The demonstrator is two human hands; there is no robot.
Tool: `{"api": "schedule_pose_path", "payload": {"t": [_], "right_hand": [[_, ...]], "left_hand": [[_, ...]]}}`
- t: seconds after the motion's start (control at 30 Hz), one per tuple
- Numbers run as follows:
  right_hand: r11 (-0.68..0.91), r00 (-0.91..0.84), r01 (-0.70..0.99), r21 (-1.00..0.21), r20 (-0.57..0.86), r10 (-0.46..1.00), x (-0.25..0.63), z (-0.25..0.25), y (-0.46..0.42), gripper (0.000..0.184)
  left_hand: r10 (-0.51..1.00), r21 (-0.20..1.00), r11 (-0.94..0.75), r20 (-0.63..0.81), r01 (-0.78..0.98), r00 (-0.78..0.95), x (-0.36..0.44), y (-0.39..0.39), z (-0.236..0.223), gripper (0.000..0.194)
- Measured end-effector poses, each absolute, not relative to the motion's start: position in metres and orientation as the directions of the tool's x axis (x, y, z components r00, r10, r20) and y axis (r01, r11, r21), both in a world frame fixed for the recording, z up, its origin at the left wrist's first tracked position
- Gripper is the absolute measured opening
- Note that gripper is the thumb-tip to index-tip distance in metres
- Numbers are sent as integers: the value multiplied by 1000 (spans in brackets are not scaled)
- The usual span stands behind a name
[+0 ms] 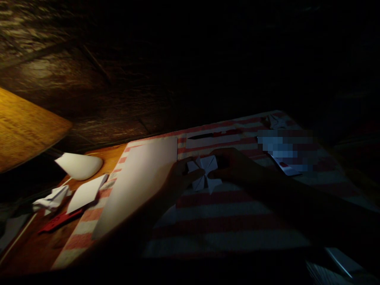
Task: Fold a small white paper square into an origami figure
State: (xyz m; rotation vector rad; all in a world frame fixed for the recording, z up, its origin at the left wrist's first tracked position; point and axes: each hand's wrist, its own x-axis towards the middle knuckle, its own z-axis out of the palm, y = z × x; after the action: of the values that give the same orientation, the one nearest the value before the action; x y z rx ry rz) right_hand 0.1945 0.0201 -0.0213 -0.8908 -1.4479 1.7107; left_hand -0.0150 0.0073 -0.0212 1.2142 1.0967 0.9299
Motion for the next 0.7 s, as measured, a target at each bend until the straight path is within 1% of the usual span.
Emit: {"api": "schedule_pose_path", "payload": {"t": [0.07, 0.13, 0.27, 0.4, 0.5, 0.63, 0.7], "right_hand": [[-73, -471, -66, -995, -34, 881, 194, -20, 20, 31], [-53, -437, -69, -996, -18, 899, 195, -18, 21, 33], [-81, -396, -94, -992, -38, 917, 195, -17, 22, 33], [-80, -375, -130, -988, -25, 927, 195, -21, 23, 35], [-103, -392, -169, -980, -29, 920, 195, -21, 22, 34], [-175, -404, -263, -949, -57, 913, 192, -16, 18, 39], [-188, -402, -281, -941, -63, 914, 192, -14, 17, 38]], "left_hand": [[967, 990, 131, -141, 60, 211, -16, 8, -22, 33], [966, 988, 139, -149, 59, 213, -16, 8, -21, 31], [950, 987, 138, -157, 86, 271, -14, 7, -16, 29], [936, 981, 141, -175, 132, 306, -13, 6, -16, 17], [943, 986, 127, -154, 109, 295, -12, 4, -17, 16], [965, 994, 99, -110, 56, 240, -11, 3, -16, 21], [974, 996, 73, -80, 44, 211, -12, 3, -15, 22]]}}
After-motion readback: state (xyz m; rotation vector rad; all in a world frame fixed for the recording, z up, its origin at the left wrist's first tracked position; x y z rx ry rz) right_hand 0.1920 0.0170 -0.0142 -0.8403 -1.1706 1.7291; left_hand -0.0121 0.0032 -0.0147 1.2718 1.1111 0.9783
